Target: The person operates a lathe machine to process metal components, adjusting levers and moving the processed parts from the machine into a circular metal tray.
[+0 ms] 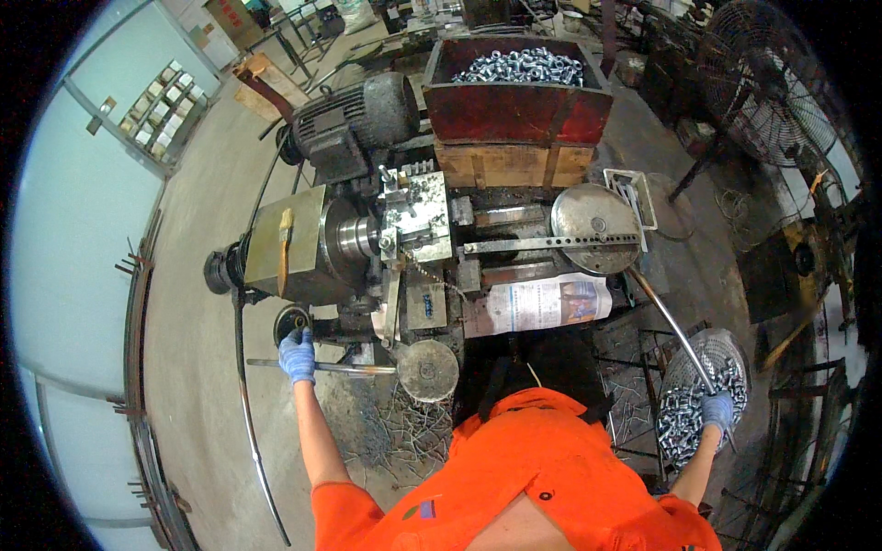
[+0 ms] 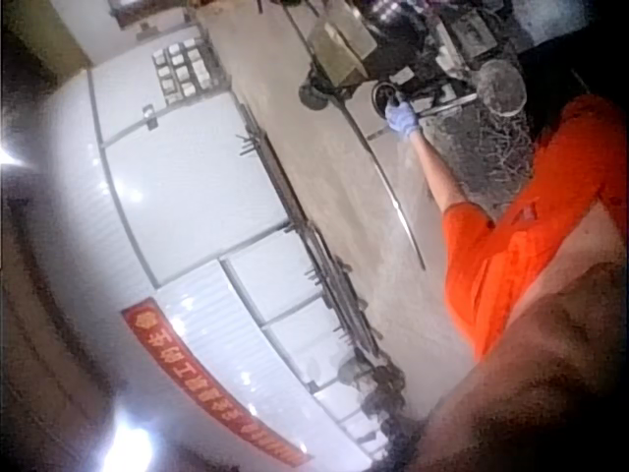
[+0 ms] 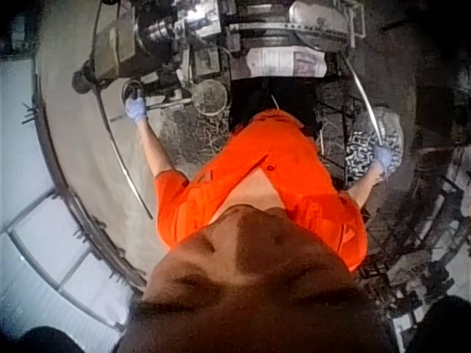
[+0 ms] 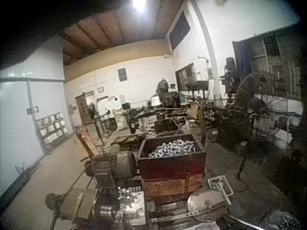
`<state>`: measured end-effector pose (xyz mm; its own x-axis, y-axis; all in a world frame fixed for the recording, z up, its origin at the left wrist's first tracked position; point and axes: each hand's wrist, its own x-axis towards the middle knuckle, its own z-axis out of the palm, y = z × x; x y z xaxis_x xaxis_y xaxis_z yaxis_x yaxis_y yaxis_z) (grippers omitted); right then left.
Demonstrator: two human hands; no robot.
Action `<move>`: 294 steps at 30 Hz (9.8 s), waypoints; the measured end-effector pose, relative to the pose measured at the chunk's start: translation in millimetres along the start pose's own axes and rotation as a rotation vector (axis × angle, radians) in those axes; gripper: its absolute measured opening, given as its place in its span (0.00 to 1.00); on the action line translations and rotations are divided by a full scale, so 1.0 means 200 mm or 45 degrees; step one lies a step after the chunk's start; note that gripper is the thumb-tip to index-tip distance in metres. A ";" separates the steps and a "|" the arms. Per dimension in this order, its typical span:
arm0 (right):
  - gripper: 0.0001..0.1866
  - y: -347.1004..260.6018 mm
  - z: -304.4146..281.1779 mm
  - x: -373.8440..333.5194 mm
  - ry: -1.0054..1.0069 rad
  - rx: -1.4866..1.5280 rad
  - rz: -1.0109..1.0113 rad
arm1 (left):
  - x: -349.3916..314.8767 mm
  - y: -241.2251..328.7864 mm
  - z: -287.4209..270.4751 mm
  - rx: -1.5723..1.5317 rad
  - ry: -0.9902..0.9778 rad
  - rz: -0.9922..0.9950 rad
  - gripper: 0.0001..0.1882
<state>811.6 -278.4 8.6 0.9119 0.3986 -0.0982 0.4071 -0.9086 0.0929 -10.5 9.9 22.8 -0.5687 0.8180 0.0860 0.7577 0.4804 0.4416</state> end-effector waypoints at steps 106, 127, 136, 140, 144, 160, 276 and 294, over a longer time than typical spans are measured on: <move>0.21 -0.66 0.94 -0.24 -0.712 0.338 -0.834 | -0.24 -0.80 1.08 0.686 -0.086 0.335 0.20; 0.23 -2.54 -1.09 -1.27 0.235 0.719 -2.479 | -0.15 -0.57 -0.60 -0.269 0.017 0.025 0.17; 0.31 -3.00 -0.93 -1.59 0.173 -0.190 -2.411 | -0.52 -0.60 -0.66 0.455 0.413 -0.440 0.28; 0.29 -2.96 -0.96 -1.65 0.070 -0.097 -2.451 | -0.66 -0.51 -0.64 0.313 0.299 -0.511 0.28; 0.28 -2.96 -0.96 -1.63 0.004 -0.092 -2.371 | -0.78 -0.16 -0.65 0.329 0.223 -0.563 0.22; 0.19 -2.65 -1.59 -0.98 1.050 0.642 -1.987 | -0.47 0.21 -0.78 -0.027 0.577 0.268 0.24; 0.11 -1.86 -0.92 -1.38 0.036 1.213 -2.586 | -0.91 1.17 -0.25 -2.038 -1.272 0.095 0.20; 0.14 -2.46 -1.09 -1.58 0.137 0.656 -2.751 | -0.45 0.60 -0.62 -1.219 -0.545 0.272 0.23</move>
<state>333.8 70.6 209.5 -0.7614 0.5268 0.3777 0.4685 0.8500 -0.2410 91.5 -45.6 179.7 -0.1539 0.9881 0.0062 0.1558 0.0181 0.9876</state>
